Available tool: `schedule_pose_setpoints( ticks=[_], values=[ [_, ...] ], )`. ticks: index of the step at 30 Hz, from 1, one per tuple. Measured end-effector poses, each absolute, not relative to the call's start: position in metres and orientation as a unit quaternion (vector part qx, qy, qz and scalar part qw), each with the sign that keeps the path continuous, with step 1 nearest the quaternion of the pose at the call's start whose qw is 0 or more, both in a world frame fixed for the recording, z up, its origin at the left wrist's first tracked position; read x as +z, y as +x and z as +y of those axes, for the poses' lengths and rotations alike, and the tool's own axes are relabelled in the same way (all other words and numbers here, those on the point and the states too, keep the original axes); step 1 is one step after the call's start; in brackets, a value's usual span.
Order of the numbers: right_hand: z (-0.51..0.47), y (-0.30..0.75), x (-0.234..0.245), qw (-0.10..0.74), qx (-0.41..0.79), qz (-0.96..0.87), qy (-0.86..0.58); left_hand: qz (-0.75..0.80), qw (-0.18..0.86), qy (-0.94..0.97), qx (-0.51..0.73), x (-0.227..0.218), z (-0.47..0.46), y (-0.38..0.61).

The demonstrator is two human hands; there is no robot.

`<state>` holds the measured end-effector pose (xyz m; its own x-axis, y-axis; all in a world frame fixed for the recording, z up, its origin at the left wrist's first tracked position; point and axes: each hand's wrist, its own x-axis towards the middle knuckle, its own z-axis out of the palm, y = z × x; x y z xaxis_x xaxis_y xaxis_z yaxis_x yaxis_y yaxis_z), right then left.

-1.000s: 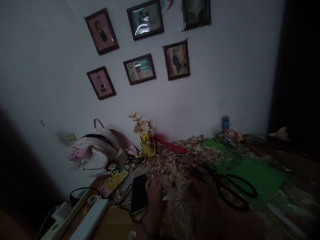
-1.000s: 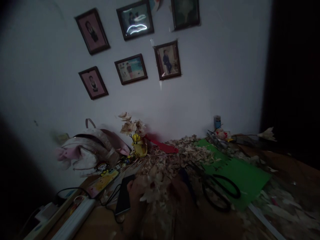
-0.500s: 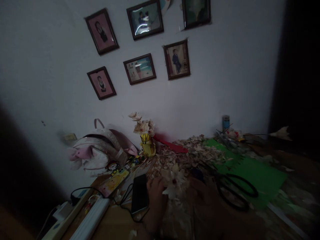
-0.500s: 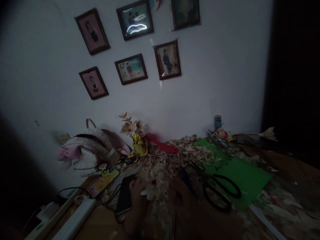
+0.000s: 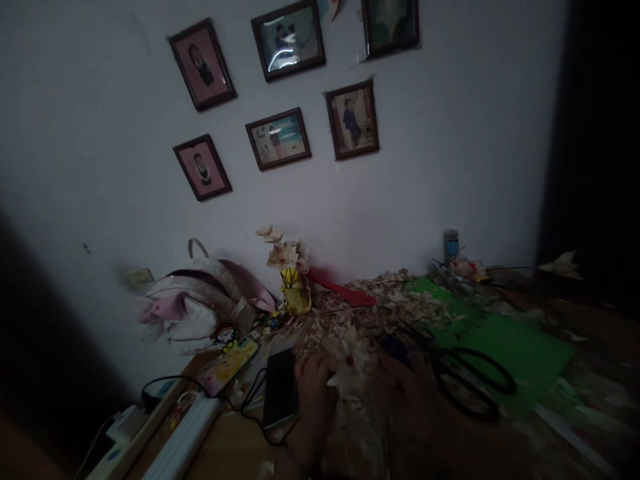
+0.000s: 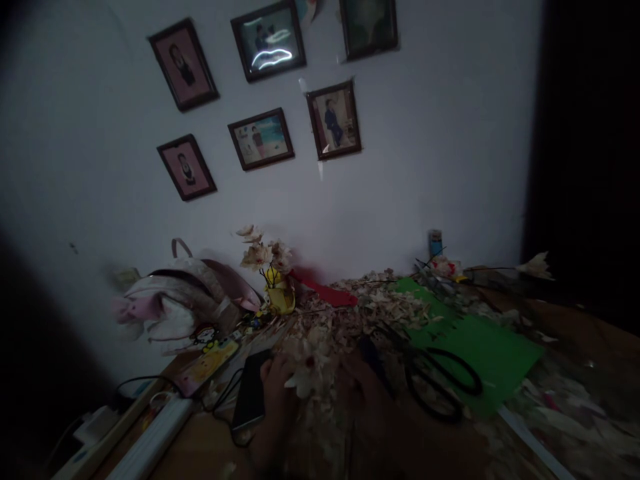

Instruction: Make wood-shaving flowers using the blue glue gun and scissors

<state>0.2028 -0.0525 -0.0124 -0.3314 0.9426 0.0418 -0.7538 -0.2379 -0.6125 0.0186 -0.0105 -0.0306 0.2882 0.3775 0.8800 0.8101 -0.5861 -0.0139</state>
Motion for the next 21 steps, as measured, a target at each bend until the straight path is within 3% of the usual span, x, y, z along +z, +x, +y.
schedule_pose_setpoints(
  ticks=[5, 21],
  values=[
    [-0.05, 0.204, -0.006, 0.553, 0.796, -0.197, -0.143, -0.416, 0.244, -0.767, -0.424, -0.033, -0.008, 0.013],
    [-0.069, 0.197, 0.014, 0.57, 0.727, -0.299, -0.239, -0.42, 0.235, -0.766, -0.425, -0.027, -0.012, 0.017]
  ],
)
